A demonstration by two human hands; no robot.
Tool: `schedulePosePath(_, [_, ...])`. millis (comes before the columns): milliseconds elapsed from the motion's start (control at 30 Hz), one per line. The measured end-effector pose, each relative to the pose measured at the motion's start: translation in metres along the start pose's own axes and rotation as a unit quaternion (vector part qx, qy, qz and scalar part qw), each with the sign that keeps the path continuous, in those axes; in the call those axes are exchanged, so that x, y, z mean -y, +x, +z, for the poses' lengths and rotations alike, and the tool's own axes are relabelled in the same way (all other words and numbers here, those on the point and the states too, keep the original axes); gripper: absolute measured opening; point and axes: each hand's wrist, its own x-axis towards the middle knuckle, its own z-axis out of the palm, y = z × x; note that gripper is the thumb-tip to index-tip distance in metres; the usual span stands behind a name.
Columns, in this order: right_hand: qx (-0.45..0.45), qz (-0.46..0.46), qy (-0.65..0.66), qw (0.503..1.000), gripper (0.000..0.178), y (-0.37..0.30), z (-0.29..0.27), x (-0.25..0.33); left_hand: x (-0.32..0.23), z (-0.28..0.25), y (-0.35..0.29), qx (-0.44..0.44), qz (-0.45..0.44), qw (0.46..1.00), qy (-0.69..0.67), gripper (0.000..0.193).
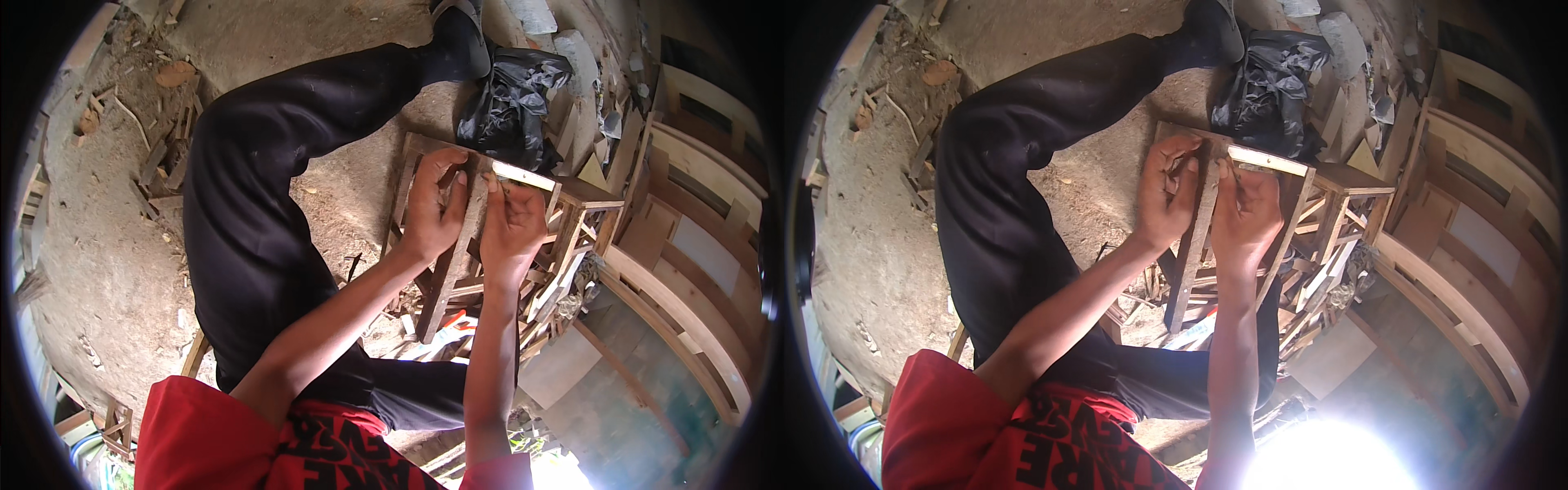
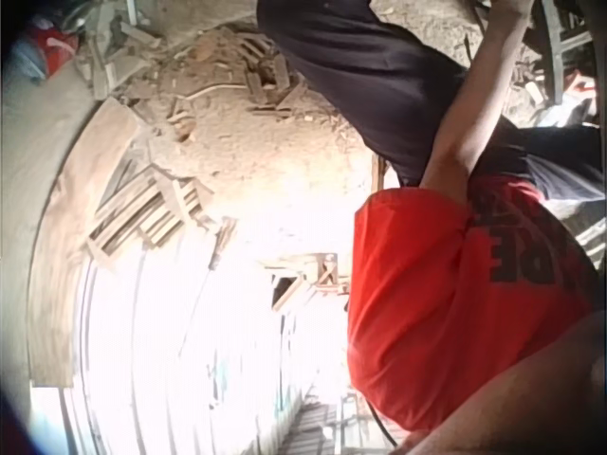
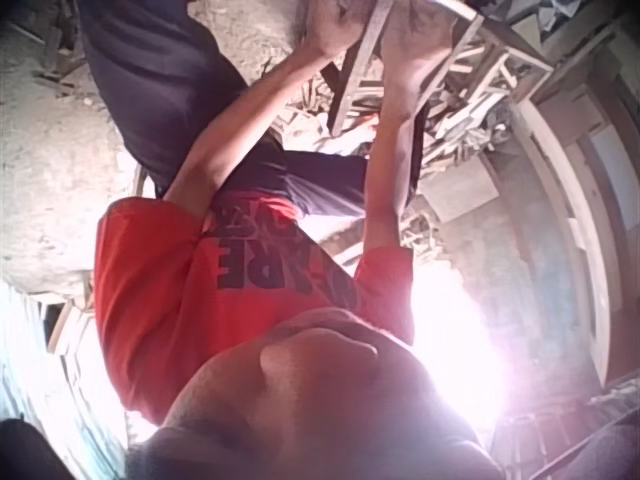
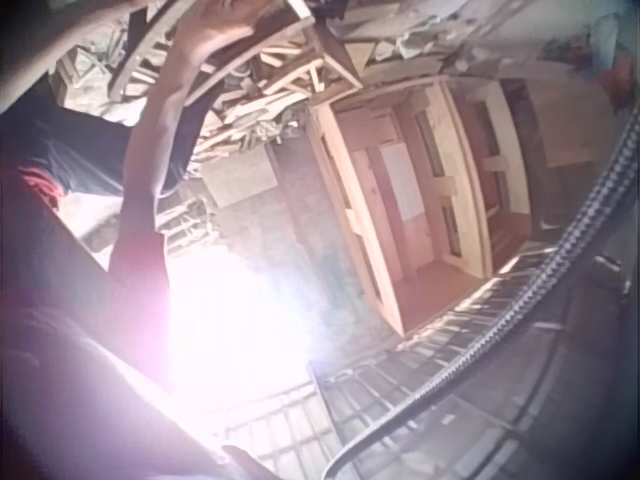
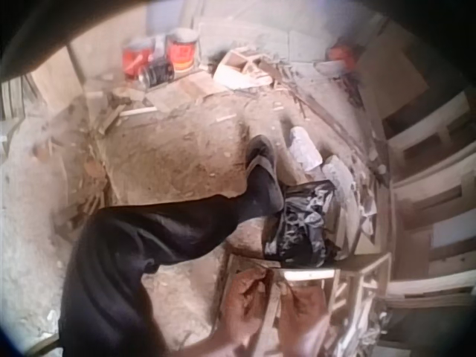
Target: The person assembles a small wooden frame by hand, fitting pieces together and securing them with a hammer. The person repeatedly adjusts the frame and hammers nails into the joints.
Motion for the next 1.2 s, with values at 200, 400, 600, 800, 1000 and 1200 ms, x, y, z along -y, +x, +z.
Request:
schedulePosePath(200, [-0.01,-0.009,0.016,1.0,0.021,0.001,-0.001,-0.013,-0.007,-0.022,0.019,0.104,-0.013,0.982,0.159,0.022])
schedulePosePath(400, [0.0,0.018,0.008,1.0,0.021,0.003,-0.005,-0.011,-0.046,-0.029,0.064,0.105,0.001,0.989,0.102,0.017])
schedulePosePath(600, [-0.023,-0.013,-0.02,0.999,0.019,0.005,-0.007,0.001,-0.069,-0.025,0.088,0.313,-0.021,0.908,0.278,0.018])
schedulePosePath(800, [-0.057,-0.042,0.016,0.997,0.02,0.006,-0.004,-0.008,-0.079,-0.015,0.093,0.394,0.064,0.805,0.439,0.024])
schedulePosePath(1000, [-0.061,-0.069,0.022,0.996,0.018,0.006,-0.006,-0.007,-0.064,-0.012,0.077,0.349,0.075,0.854,0.379,0.023])
schedulePosePath(1200, [-0.053,-0.061,0.016,0.997,0.014,0.005,-0.006,-0.009,-0.057,-0.012,0.049,0.326,0.079,0.864,0.375,0.021])
